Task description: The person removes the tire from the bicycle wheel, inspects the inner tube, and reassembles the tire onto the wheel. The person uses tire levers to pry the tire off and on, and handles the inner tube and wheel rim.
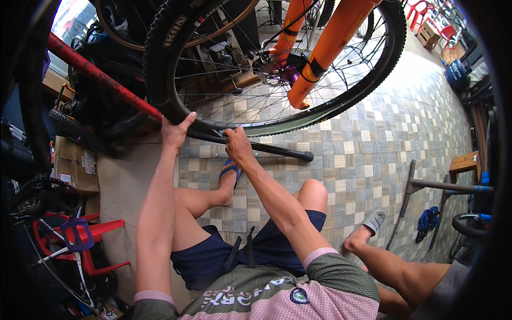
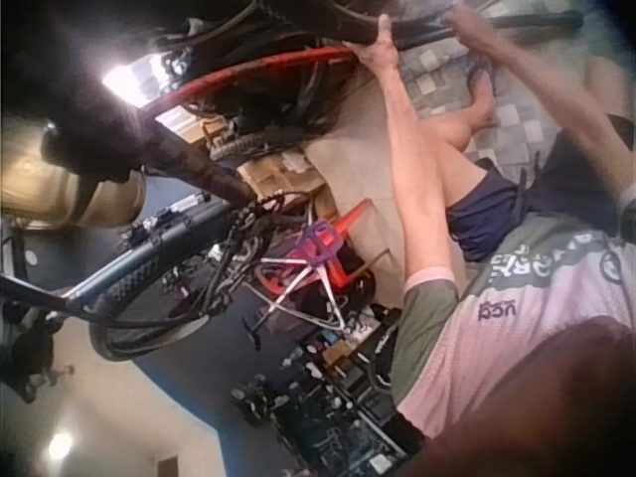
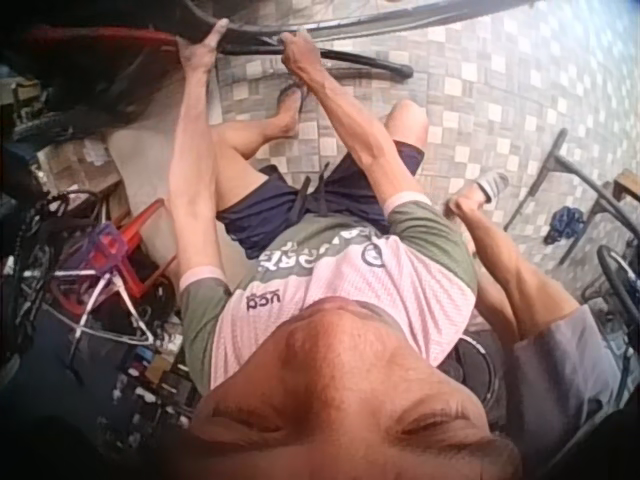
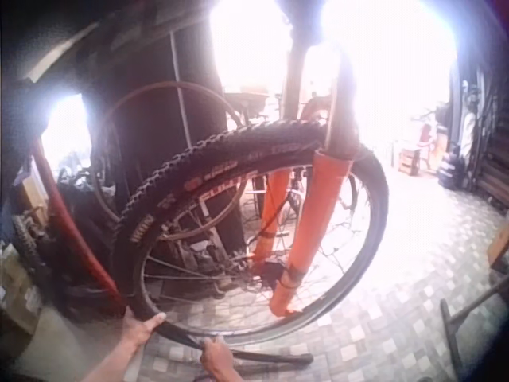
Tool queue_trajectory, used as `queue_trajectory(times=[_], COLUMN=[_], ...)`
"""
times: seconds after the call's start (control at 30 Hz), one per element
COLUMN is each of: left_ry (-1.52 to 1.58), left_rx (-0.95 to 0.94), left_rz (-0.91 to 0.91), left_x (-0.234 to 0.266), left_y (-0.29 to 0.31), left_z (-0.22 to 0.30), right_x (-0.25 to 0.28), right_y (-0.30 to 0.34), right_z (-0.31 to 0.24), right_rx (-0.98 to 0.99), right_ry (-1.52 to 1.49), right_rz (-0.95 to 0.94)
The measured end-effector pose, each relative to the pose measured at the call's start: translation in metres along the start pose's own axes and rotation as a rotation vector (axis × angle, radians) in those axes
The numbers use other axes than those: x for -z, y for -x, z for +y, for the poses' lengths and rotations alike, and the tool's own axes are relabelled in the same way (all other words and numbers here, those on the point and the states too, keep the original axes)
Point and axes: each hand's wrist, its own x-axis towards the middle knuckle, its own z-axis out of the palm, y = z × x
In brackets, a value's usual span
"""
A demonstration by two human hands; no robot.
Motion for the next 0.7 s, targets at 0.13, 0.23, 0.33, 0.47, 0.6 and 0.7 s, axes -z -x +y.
queue_trajectory(times=[0.13,0.23,0.33,0.47,0.6,0.7], left_ry=[0.014,0.013,0.027,-0.015,0.125,0.117], left_rx=[-0.042,-0.065,-0.066,-0.037,-0.042,0.036], left_rz=[0.023,0.012,0.017,-0.025,-0.037,-0.072], left_x=[0.001,-0.003,-0.003,-0.001,-0.009,-0.006], left_y=[-0.001,-0.001,-0.001,-0.001,0.005,0.009], left_z=[-0.008,-0.001,-0.012,-0.015,-0.006,0.003], right_x=[-0.002,-0.003,-0.006,0.001,0.015,0.017], right_y=[-0.005,-0.007,-0.009,-0.011,-0.018,-0.012], right_z=[-0.020,-0.020,-0.044,-0.081,-0.104,-0.094], right_rx=[0.000,0.010,0.016,0.030,0.088,0.140], right_ry=[-0.118,-0.173,-0.221,-0.347,-0.405,-0.406], right_rz=[-0.024,0.012,0.021,0.053,0.068,0.081])
